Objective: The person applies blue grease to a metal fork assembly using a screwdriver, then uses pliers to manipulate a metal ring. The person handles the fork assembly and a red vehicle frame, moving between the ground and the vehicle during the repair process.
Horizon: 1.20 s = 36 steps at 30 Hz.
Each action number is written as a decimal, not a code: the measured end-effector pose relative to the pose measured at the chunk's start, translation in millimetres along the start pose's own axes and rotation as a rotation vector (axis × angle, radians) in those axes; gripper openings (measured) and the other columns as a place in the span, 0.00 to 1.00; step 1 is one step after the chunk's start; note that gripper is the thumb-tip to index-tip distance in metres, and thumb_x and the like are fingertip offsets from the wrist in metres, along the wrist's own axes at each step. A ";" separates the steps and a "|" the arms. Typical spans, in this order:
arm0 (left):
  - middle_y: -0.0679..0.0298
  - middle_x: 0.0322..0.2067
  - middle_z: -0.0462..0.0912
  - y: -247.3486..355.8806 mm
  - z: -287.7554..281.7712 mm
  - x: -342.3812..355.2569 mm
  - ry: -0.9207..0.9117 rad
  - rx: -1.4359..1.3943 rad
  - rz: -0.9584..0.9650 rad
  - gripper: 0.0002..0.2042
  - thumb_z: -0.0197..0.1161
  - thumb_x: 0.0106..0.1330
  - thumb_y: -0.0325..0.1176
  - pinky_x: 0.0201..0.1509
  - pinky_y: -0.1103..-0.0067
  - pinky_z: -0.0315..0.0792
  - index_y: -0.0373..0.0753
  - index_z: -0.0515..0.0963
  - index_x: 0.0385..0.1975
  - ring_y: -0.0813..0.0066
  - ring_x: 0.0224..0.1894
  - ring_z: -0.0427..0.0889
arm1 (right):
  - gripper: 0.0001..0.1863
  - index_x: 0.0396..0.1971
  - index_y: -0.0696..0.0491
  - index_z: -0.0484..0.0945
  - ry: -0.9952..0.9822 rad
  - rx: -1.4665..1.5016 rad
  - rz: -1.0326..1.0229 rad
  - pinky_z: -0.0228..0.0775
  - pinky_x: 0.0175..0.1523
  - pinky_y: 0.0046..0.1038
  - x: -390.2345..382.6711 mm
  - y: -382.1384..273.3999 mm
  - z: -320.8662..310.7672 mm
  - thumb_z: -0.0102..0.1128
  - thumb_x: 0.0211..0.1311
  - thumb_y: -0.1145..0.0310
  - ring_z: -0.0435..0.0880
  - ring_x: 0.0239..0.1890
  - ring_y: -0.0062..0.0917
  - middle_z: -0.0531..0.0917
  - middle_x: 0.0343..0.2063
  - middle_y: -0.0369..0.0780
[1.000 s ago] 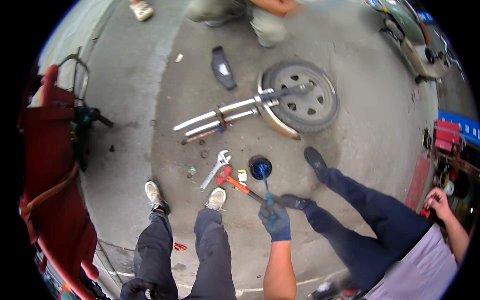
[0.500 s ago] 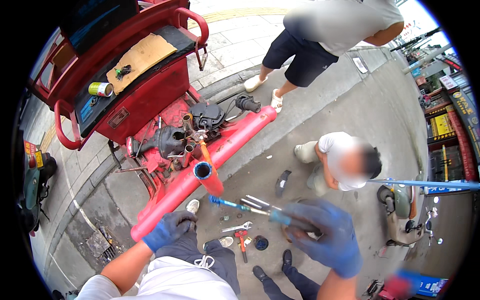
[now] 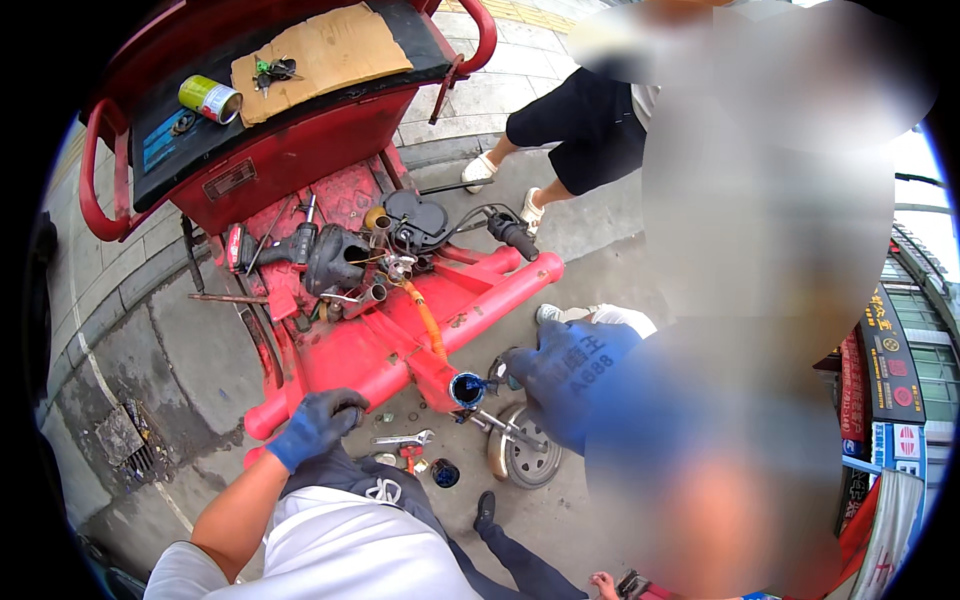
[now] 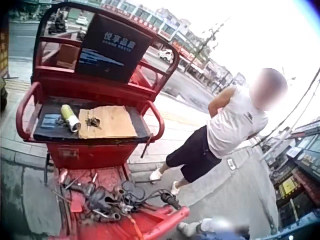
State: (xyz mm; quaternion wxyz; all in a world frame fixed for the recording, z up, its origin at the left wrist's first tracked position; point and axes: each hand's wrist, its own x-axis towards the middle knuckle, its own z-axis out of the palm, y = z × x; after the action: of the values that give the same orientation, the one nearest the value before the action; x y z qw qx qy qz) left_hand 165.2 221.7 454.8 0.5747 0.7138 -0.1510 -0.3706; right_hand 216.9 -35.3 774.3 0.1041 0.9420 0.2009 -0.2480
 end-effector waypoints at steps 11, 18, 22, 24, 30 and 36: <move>0.54 0.32 0.85 3.2 -7.4 2.8 -0.045 -0.103 -0.052 0.11 0.58 0.61 0.29 0.43 0.71 0.78 0.35 0.82 0.41 0.62 0.35 0.86 | 0.11 0.36 0.44 0.80 -0.160 -0.056 0.082 0.72 0.35 0.33 -3.4 -24.1 -7.9 0.66 0.50 0.67 0.81 0.34 0.31 0.77 0.29 0.38; 0.54 0.33 0.86 3.6 -18.1 0.1 -0.037 -0.087 -0.040 0.11 0.56 0.61 0.28 0.45 0.72 0.79 0.35 0.82 0.41 0.63 0.37 0.87 | 0.08 0.34 0.51 0.77 -0.095 -0.160 -0.134 0.68 0.35 0.29 19.5 -17.8 -6.3 0.57 0.54 0.67 0.78 0.35 0.28 0.74 0.30 0.38; 0.54 0.34 0.86 1.7 -21.1 -4.0 -0.015 -0.069 -0.001 0.11 0.57 0.61 0.27 0.45 0.72 0.79 0.35 0.82 0.41 0.62 0.38 0.87 | 0.12 0.39 0.50 0.78 -0.093 -0.232 -0.273 0.68 0.35 0.30 44.0 -39.2 -11.6 0.57 0.54 0.66 0.78 0.35 0.27 0.75 0.31 0.37; 0.54 0.35 0.86 5.1 -12.9 5.8 -0.067 -0.110 0.071 0.11 0.57 0.61 0.27 0.46 0.72 0.79 0.35 0.82 0.41 0.62 0.38 0.87 | 0.12 0.39 0.51 0.79 -0.089 -0.110 -0.110 0.68 0.36 0.31 27.9 -28.9 -19.2 0.57 0.54 0.66 0.78 0.35 0.26 0.75 0.30 0.37; 0.55 0.36 0.86 -0.9 -19.9 0.4 -0.032 -0.086 0.035 0.12 0.58 0.61 0.28 0.47 0.73 0.78 0.35 0.82 0.42 0.64 0.39 0.87 | 0.13 0.41 0.50 0.78 -0.076 -0.129 -0.182 0.70 0.39 0.33 36.4 -31.2 -9.8 0.56 0.54 0.69 0.77 0.39 0.24 0.75 0.34 0.37; 0.60 0.31 0.85 6.6 -24.6 5.2 -0.107 -0.212 -0.047 0.13 0.57 0.61 0.29 0.43 0.77 0.76 0.31 0.81 0.42 0.76 0.35 0.83 | 0.14 0.34 0.50 0.83 0.085 0.266 0.205 0.69 0.29 0.32 -23.1 -12.6 -23.7 0.67 0.43 0.75 0.79 0.24 0.29 0.75 0.23 0.39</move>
State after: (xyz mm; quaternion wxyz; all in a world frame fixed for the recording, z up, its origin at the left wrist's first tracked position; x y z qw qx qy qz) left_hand 187.3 233.8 460.7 0.6292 0.6316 -0.1248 -0.4355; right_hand 203.2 -24.5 805.1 -0.0055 0.9727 0.0735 -0.2202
